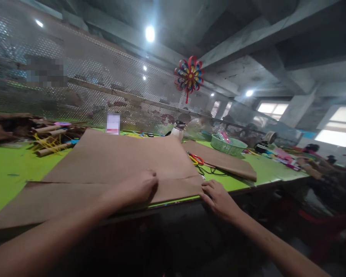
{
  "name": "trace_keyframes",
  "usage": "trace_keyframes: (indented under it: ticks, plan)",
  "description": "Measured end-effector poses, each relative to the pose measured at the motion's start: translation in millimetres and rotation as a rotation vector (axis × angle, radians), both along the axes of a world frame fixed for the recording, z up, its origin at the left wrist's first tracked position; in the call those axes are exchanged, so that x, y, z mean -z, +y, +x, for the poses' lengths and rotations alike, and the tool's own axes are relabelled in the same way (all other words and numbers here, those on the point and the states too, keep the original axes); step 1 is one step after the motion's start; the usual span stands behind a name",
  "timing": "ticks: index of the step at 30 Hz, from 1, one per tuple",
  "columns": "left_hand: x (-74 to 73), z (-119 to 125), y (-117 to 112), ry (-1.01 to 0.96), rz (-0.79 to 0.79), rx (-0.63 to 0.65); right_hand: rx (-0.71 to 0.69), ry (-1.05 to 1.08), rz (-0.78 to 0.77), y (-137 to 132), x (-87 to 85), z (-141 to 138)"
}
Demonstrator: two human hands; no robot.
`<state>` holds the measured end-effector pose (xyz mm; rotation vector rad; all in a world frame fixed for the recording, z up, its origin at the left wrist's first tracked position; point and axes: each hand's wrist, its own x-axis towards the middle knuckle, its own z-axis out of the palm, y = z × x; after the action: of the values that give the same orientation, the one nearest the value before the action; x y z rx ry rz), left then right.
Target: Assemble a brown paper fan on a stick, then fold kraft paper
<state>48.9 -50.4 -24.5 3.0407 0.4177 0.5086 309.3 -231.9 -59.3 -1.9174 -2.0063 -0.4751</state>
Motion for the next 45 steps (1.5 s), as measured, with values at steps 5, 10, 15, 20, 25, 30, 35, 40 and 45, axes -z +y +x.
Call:
trace_keyframes:
  ticks: [5, 10, 15, 20, 25, 30, 35, 40, 45]
  plan:
    - [12.0, 38.0, 3.4, -0.034, -0.001, -0.045, 0.017, 0.263, -0.046, 21.8, -17.3, 31.1]
    - [12.8, 31.7, -0.2, -0.055, -0.093, -0.073, 0.363, 0.33, -0.116, 59.2, -29.5, 104.8]
    - [12.6, 30.1, -3.2, -0.053, -0.13, -0.066, 0.531, 0.345, -0.297, 99.6, -23.9, 143.1]
    - [13.6, 29.3, -2.5, -0.053, -0.151, -0.034, 0.611, 0.364, -0.382, 131.1, -21.4, 141.5]
    - [13.8, 29.4, -1.2, -0.069, -0.196, -0.022, 0.553, 0.382, -0.373, 145.2, -25.0, 131.1]
    - [22.5, 31.9, 4.0, -0.123, -0.224, -0.056, 0.494, 0.38, -0.351, 151.1, -21.4, 125.1]
    - [25.9, 33.0, 6.3, -0.14, -0.258, -0.092, 0.588, 0.294, -0.37, 143.4, -15.7, 145.0]
    - [25.1, 33.0, 6.4, -0.152, -0.251, -0.088, 0.67, 0.165, -0.378, 123.9, -16.1, 169.5]
    - [25.7, 33.0, 6.8, -0.156, -0.236, -0.083, 0.683, 0.103, -0.355, 114.9, -29.3, 174.9]
